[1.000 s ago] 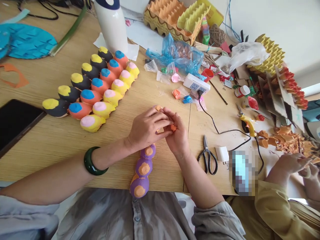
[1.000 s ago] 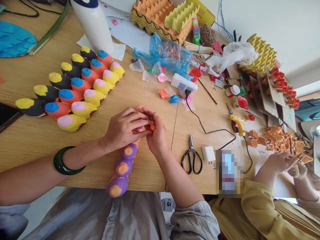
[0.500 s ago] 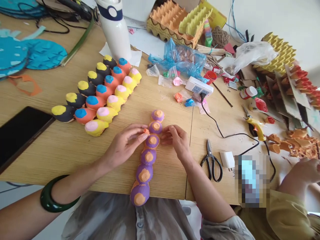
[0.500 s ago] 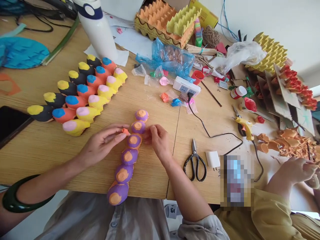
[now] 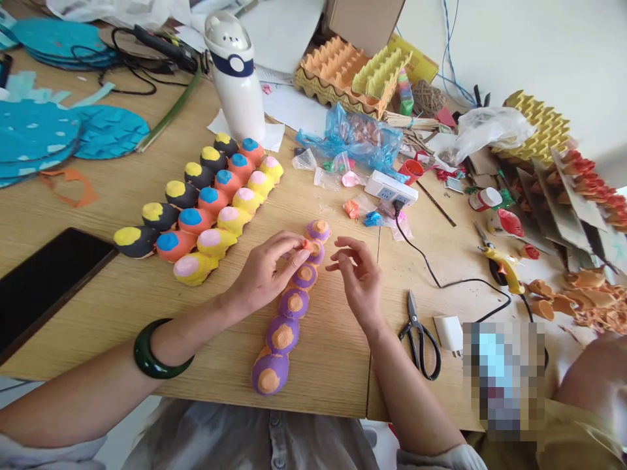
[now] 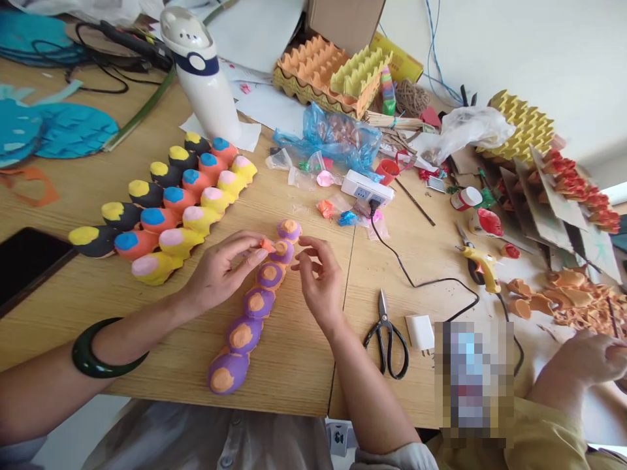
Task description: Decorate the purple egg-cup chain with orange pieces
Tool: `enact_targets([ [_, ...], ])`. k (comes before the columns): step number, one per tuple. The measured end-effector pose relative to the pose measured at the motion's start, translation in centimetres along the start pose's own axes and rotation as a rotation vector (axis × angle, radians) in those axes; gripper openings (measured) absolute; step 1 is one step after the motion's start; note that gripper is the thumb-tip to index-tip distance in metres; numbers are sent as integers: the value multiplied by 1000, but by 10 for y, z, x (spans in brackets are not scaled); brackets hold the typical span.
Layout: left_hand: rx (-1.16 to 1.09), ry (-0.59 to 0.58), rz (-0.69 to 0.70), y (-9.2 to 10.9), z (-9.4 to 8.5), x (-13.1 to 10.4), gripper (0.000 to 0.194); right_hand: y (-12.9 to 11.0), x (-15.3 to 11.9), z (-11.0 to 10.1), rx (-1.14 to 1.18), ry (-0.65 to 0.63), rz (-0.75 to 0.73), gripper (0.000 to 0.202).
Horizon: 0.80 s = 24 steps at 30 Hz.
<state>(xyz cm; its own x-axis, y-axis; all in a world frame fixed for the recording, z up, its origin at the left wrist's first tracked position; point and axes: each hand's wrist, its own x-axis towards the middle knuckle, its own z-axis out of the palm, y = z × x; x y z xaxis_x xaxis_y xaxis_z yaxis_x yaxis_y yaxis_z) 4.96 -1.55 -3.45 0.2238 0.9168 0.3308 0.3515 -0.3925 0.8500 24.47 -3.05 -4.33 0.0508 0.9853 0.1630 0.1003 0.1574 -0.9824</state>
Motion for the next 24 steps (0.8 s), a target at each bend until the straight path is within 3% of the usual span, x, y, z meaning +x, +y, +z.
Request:
enact_targets([
  [4, -67, -97, 64, 2, 3, 1, 21, -10, -4, 4, -191, -209, -282, 40],
  [7, -33, -102, 157, -2, 5, -4, 21, -7, -9, 9, -239, -217, -352, 34],
  [11, -23, -37, 160, -6, 5, -11, 22, 2, -17, 16, -102, -105, -164, 12],
  [15, -15, 30, 180, -4, 4, -14, 17, 6, -21, 18, 64, -27, 69, 30],
  [18, -9, -14, 290, -2, 5, -15, 26, 2, -23, 17, 73, -54, 120, 41],
  [24, 75, 65, 294, 6, 7, -15, 7, -5, -24, 15, 102, -188, 218, 51],
])
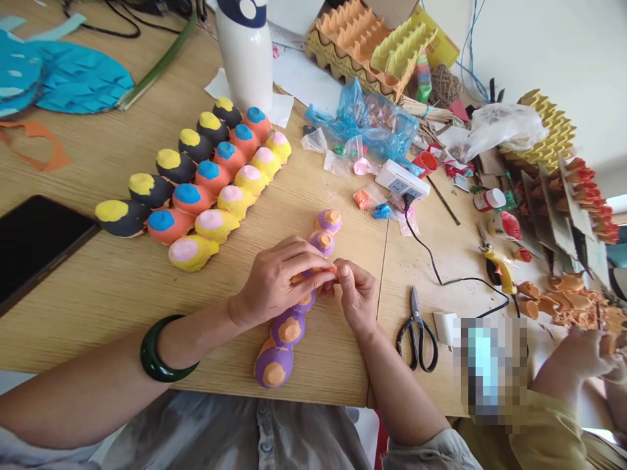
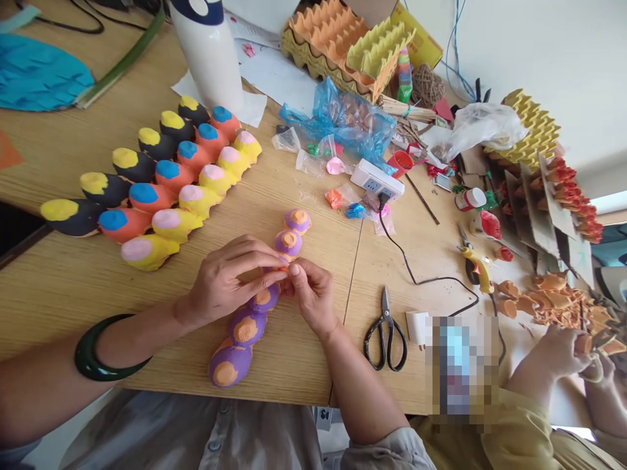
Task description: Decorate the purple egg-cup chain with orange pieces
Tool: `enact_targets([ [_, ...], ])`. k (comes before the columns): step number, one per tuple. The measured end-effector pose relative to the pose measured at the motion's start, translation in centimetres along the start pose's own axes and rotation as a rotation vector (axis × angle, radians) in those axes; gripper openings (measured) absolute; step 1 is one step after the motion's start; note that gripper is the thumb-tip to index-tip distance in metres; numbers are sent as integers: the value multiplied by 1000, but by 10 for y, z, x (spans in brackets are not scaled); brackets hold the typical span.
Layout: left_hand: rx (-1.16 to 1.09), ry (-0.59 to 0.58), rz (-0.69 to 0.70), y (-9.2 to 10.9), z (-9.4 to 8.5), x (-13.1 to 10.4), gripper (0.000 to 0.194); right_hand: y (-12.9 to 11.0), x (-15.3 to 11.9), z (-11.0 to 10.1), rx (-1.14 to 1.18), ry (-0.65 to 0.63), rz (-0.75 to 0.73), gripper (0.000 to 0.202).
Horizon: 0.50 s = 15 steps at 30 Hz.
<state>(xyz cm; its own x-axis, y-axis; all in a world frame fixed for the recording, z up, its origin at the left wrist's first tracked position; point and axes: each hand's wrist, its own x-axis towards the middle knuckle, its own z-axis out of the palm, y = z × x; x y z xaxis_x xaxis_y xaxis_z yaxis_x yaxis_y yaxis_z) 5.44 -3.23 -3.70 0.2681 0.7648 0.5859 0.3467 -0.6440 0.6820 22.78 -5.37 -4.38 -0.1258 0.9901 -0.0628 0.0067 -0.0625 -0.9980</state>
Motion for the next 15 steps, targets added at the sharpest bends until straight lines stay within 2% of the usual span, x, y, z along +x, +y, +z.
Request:
enact_targets([
  [4, 41, -21, 14, -2, -2, 0, 12, 5, 2, -2, 133, -30, 67, 44],
  [8, 10, -32, 4, -5, -1, -1, 30, 9, 2, -5, 153, -11, 66, 48],
  [12, 13, -14, 44, -3, 1, -1, 11, 10, 1, -4, 152, -66, 103, 53],
  [15, 59, 24, 75, -2, -1, 0, 10, 10, 3, -3, 237, -125, 141, 47],
])
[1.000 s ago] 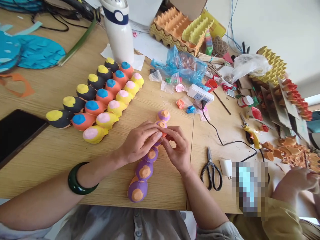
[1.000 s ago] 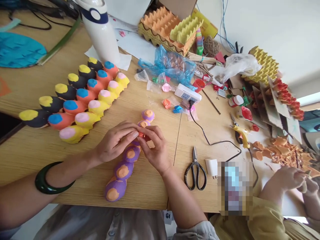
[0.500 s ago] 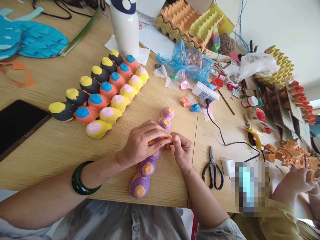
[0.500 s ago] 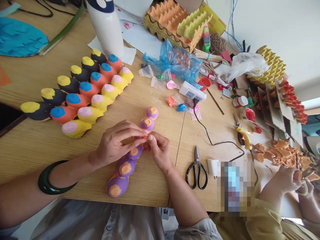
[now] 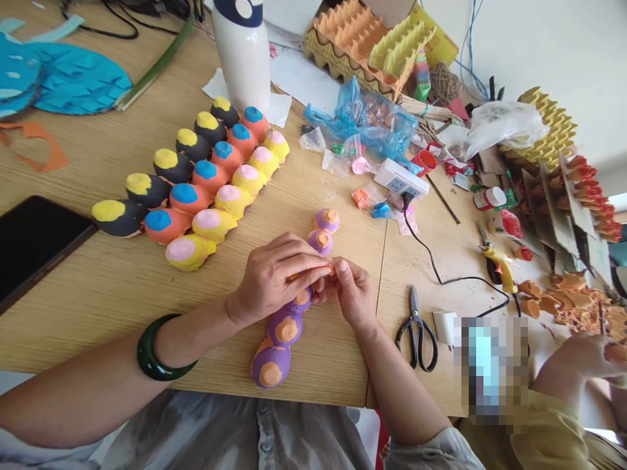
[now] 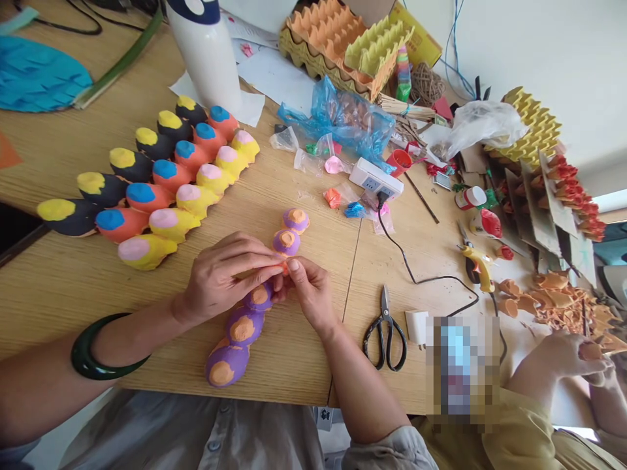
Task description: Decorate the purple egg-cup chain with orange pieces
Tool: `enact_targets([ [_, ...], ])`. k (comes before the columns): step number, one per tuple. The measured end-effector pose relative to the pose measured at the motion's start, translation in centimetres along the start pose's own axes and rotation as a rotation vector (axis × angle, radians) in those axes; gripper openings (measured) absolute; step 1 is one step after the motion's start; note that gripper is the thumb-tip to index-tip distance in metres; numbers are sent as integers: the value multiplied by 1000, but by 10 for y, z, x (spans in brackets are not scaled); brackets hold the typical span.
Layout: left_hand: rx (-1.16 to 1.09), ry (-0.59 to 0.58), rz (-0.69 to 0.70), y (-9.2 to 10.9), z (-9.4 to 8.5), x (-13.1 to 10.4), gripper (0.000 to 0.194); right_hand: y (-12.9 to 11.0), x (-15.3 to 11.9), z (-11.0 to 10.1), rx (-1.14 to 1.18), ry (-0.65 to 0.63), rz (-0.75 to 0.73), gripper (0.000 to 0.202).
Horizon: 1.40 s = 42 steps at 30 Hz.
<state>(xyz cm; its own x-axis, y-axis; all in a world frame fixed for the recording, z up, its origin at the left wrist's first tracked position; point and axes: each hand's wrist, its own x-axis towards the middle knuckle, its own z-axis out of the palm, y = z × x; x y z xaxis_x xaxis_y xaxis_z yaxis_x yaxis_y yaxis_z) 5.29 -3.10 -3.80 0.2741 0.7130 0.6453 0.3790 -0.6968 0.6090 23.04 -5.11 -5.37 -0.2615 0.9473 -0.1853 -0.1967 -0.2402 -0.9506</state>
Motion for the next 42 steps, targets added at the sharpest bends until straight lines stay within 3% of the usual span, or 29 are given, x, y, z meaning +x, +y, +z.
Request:
enact_targets([
  [7, 55, -5, 17, -2, -2, -1, 27, -3, 0, -5, 91, 21, 47, 37],
  [11, -23, -18, -1, 0, -1, 0, 12, -3, 0, -5, 49, -3, 41, 44],
  [16, -41, 47, -34, -2, -2, -1, 6, -4, 0, -3, 120, -68, 47, 35],
  [21, -119, -3, -53, -3, -2, -2, 24, -6, 0, -5, 125, -51, 72, 39],
  [27, -71, 13, -41, 0, -2, -2, 12, -4, 1, -4, 107, -88, 95, 49],
  [34, -58, -4, -47, -4, 0, -4, 27, -12, 3, -5, 185, -24, 144, 37],
  [38, -38, 17, -20, -3, -1, -2, 12, -13, 4, -5, 225, -38, 148, 34],
  [42, -38, 19, -3, -2, -1, -2, 12, -12, 4, -3, 244, -53, 171, 38],
])
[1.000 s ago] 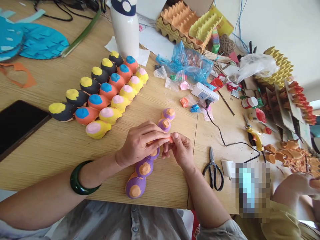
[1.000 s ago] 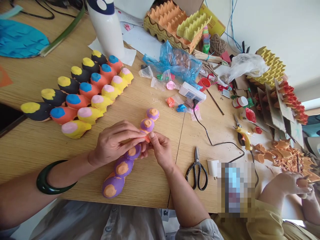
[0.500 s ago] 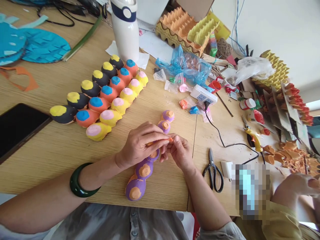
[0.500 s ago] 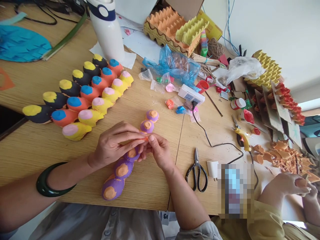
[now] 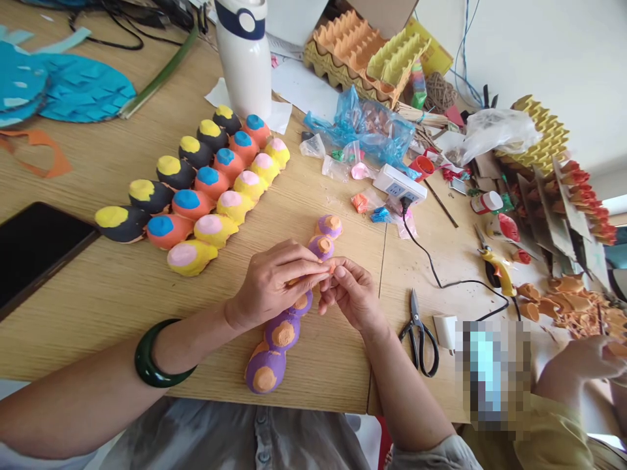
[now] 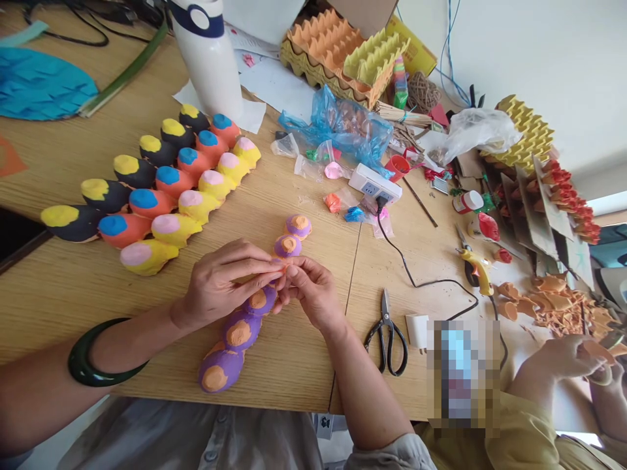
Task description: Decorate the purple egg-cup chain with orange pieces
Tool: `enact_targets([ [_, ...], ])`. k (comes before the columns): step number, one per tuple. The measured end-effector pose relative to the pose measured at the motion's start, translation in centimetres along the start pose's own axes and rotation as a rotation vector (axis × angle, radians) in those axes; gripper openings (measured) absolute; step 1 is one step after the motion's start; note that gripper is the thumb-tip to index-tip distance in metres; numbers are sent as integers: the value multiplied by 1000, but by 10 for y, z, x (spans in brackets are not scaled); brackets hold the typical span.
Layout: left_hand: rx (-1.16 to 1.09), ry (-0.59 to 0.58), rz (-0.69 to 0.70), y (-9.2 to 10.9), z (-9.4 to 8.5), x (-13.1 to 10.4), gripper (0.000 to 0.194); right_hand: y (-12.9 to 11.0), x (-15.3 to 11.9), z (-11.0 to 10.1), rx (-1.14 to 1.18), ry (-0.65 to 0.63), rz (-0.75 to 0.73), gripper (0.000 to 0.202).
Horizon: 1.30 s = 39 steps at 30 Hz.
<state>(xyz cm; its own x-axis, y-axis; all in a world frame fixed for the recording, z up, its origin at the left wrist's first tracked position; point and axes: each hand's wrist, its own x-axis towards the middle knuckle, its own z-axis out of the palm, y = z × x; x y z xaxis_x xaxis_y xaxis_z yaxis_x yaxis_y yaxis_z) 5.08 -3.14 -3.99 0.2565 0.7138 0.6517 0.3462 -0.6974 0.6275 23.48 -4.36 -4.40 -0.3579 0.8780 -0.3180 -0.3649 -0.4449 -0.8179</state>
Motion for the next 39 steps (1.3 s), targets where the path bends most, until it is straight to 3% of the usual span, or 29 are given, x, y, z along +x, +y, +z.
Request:
enact_targets([
  [5, -19, -28, -32, -2, 0, -1, 24, 1, -1, -2, -19, 31, 3, 36],
  [14, -16, 14, -5, -2, 0, 0, 8, 4, -1, -4, -63, -10, -26, 35],
  [19, -42, -26, -41, -3, 0, 0, 25, 4, -2, -5, -85, 8, -42, 32],
  [23, -15, -25, -1, -2, 1, 0, 6, 3, -2, -5, -81, 5, -20, 33],
  [30, -37, -41, -31, -4, 0, 1, 22, -1, 0, -4, -17, 0, -21, 32],
  [35, -2, -39, 10, -3, -1, 2, 6, 1, -1, -6, -71, -6, -8, 32],
  [39, -3, 2, -4, -1, -4, 3, 6, 2, 1, -7, -139, 37, -67, 31],
])
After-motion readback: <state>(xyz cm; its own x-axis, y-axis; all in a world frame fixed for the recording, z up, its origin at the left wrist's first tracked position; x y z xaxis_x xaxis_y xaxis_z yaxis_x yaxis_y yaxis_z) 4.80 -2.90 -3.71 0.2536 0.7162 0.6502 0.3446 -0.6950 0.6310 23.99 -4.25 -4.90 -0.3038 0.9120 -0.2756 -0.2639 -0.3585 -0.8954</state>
